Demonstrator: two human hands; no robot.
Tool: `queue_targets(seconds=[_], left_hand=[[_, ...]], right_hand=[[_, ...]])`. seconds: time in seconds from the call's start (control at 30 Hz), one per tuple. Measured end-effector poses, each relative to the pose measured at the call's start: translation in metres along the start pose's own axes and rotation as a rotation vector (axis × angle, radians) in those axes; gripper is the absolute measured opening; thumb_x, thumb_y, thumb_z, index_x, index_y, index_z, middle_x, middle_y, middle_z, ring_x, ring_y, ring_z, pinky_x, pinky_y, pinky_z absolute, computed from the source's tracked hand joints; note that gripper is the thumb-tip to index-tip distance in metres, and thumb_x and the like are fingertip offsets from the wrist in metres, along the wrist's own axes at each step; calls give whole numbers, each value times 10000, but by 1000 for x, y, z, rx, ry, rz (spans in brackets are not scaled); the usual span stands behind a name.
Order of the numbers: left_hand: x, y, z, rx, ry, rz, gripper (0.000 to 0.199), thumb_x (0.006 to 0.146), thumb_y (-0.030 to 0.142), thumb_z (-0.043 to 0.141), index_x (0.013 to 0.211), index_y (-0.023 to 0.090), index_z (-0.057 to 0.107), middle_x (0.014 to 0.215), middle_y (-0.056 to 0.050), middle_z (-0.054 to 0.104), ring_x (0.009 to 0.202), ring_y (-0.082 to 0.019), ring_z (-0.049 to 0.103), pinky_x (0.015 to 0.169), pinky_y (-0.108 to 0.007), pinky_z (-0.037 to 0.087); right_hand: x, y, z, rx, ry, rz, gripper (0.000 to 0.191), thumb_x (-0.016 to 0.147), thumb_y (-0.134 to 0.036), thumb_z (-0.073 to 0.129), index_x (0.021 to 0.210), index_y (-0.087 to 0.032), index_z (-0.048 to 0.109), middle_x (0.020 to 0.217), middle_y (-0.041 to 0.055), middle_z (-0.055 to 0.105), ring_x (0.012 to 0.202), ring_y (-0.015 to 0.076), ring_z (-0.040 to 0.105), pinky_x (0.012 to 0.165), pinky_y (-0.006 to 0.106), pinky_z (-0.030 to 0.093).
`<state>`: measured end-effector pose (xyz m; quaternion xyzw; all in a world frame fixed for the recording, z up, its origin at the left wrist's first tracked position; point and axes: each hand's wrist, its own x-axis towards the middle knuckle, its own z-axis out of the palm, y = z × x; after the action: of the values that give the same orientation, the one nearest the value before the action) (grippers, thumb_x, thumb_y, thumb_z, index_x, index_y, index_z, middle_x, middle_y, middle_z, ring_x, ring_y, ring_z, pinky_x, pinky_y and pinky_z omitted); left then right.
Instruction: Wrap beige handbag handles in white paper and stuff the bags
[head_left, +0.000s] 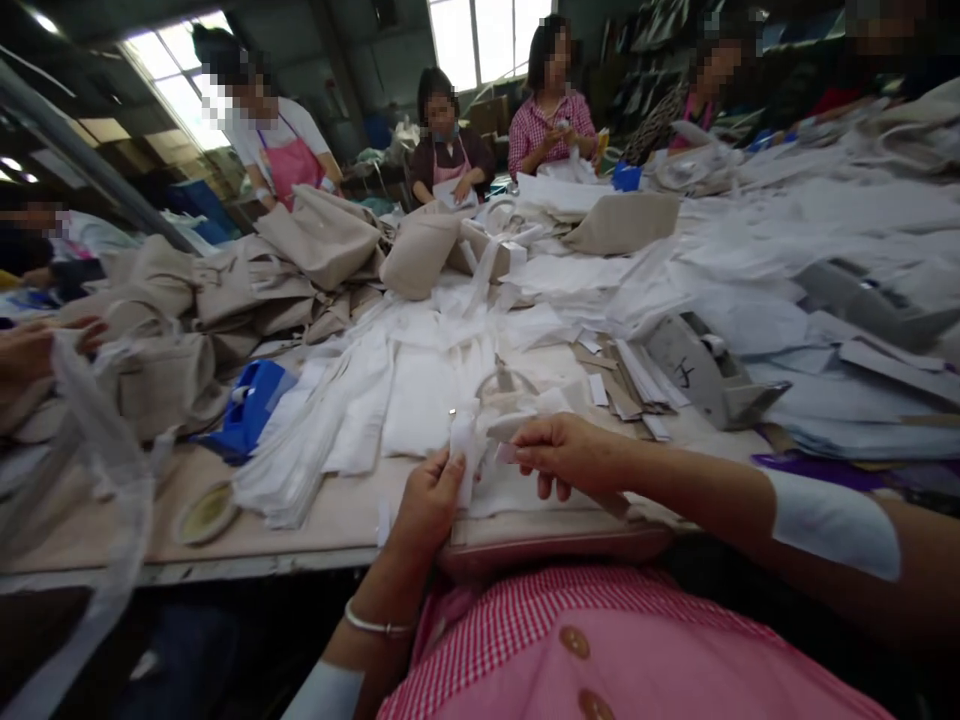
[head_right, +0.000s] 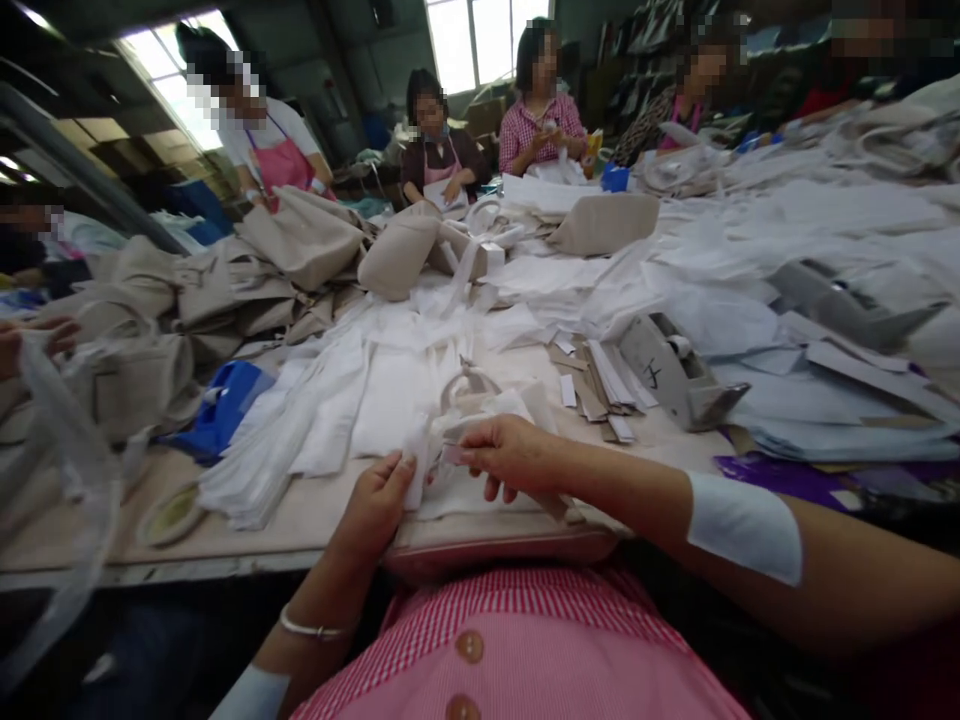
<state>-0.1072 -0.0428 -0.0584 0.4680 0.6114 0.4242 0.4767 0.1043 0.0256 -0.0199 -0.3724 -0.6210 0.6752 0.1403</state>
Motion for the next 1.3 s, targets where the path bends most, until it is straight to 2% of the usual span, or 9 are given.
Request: queue_targets(seconds=[0.07, 0.17, 0.23, 0.37, 0.53, 0.7, 0.93, 1.13, 1.3], left_hand=[[1, -3, 2, -132, 28, -1, 456, 835, 469, 610, 1109, 106, 641, 807, -59, 710, 734, -185, 641, 629, -254, 497], [2, -4, 4, -264, 53, 16, 540, 819, 443, 646, 1231, 104, 560, 870, -77, 721, 791, -193, 665, 651, -253, 510], [3, -4, 5, -299, 42, 24, 553, 826, 431, 646, 1255, 102, 530, 899, -82, 721, 800, -190, 670, 645, -248, 510], [2, -6, 6, -336, 25, 46, 552, 852, 413, 634, 1292, 113, 489, 999, -98, 708, 830, -185, 671, 678, -256, 521], [1, -8, 5, -320, 22, 56, 569, 869, 427, 619, 1318, 115, 465, 942, -87, 702, 763, -169, 659, 655, -252, 511], [-1, -11, 4, -223, 87, 67, 614, 871, 449, 615, 1349, 106, 438, 773, -29, 650, 687, -146, 602, 615, -237, 466], [-8, -2, 5, -13, 136, 64, 640, 903, 482, 540, 1394, 105, 378, 696, 15, 582, 598, -125, 527, 556, -235, 424], [-16, 9, 8, 212, 135, 155, 657, 932, 456, 485, 1443, 83, 309, 704, 8, 601, 587, -132, 528, 560, -255, 424], [-20, 7, 6, 393, 171, 240, 672, 942, 420, 460, 1477, 70, 254, 747, -22, 652, 646, -168, 586, 640, -300, 457]], right_hand=[[8, 2, 8, -129, 9, 62, 139, 845, -277, 596, 793, -164, 657, 670, 9, 612, 413, 77, 543, 326, 169, 414], [15, 1, 14, -233, 41, 159, 126, 806, -149, 549, 730, -159, 649, 588, 20, 618, 367, 97, 511, 318, 201, 383], [18, -2, 16, -232, 35, 213, 126, 792, -133, 542, 723, -158, 643, 584, 36, 638, 359, 119, 523, 322, 222, 381], [20, -11, 16, -273, -1, 225, 148, 820, -125, 509, 850, -182, 642, 564, 11, 637, 366, 130, 558, 351, 222, 408], [20, -20, 16, -462, 4, 236, 85, 826, -136, 542, 773, -170, 599, 493, 2, 626, 317, 119, 512, 357, 223, 399], [25, -14, 17, -478, 75, 261, 161, 838, -178, 548, 684, -163, 593, 468, -2, 606, 329, 105, 509, 343, 192, 378], [26, -10, 16, -505, 63, 262, 192, 820, -178, 524, 643, -161, 596, 454, -8, 578, 325, 107, 503, 340, 201, 396], [39, -4, 28, -290, 67, 164, 138, 771, -180, 540, 670, -172, 634, 459, -22, 574, 325, 105, 467, 332, 211, 355], [36, -2, 41, 227, -1, 113, 129, 622, -171, 588, 716, -153, 674, 641, 11, 637, 531, 105, 528, 430, 198, 360]])
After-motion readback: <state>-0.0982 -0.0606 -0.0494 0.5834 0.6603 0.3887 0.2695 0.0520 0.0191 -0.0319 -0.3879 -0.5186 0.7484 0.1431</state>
